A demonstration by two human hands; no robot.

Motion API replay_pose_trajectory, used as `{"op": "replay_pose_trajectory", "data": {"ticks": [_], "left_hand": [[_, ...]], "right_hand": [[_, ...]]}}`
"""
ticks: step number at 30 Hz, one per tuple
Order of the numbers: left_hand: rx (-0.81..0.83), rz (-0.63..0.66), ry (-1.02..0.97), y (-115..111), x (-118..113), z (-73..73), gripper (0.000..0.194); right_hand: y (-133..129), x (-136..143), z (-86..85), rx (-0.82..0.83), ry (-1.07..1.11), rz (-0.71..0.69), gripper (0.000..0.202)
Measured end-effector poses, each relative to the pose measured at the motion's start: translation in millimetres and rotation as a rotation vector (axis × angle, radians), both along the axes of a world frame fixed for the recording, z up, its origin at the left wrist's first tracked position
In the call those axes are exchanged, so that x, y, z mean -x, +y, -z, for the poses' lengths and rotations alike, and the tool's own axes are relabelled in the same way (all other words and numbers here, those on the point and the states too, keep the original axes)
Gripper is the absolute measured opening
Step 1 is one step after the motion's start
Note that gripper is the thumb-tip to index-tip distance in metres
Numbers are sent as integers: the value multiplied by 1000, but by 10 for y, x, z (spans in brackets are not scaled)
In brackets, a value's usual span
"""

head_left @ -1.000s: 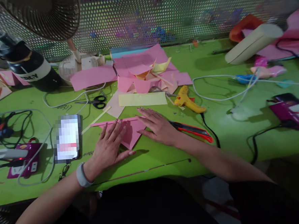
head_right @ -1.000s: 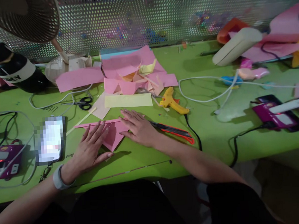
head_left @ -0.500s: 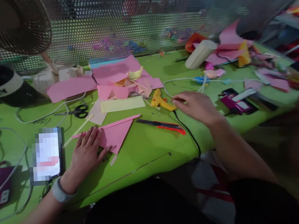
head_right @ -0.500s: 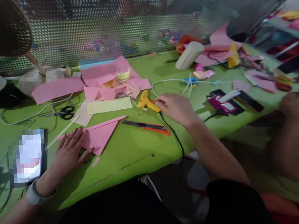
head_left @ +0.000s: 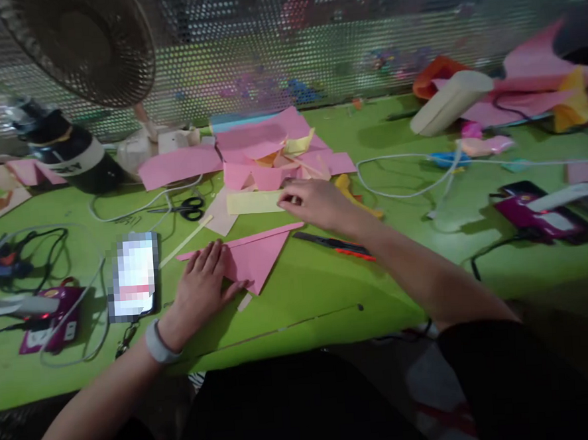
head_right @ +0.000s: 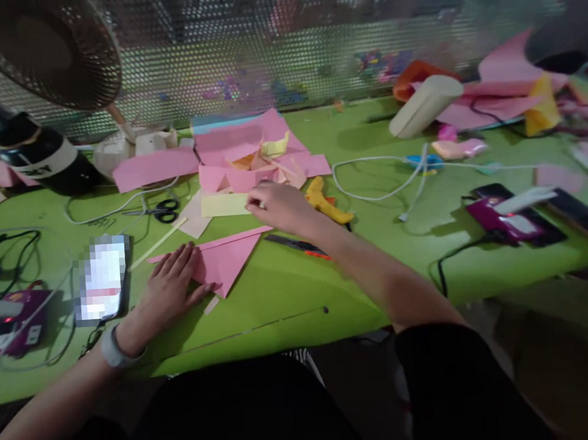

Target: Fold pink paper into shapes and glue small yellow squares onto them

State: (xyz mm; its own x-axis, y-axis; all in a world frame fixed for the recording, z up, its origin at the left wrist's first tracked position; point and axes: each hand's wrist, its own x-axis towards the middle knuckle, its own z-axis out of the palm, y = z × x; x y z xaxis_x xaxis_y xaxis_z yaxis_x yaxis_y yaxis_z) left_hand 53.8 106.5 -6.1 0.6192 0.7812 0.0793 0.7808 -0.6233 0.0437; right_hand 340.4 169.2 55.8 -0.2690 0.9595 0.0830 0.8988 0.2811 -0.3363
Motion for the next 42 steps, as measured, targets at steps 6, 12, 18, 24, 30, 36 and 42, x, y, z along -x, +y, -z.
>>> {"op": "replay_pose_trajectory", "data": {"ticks": [6, 12, 18, 24, 30, 36, 42], "left_hand": [[59, -22, 7, -64, 0, -15, 93], [66, -10, -18, -72, 23, -12, 92], [21, -7, -61, -67, 41, 98, 90], [24, -7, -58, -79, 37, 68, 90], [66, -18, -5, -65, 16, 7, 91], [39, -25, 20, -72, -4, 8, 91], [55, -25, -5, -94, -15, 34, 90]], "right_hand": [[731, 1272, 84, 23, -157, -289, 28], [936, 1757, 105, 99, -277, -341, 40], [1013, 1914, 66, 161, -349, -341, 43], [936, 1800, -37, 136, -351, -308, 39], [406, 1136, -106, 127, -255, -146, 26], [-172, 499, 99, 260, -231, -81, 23], [-277, 724, -28, 60, -100, -98, 22]]}}
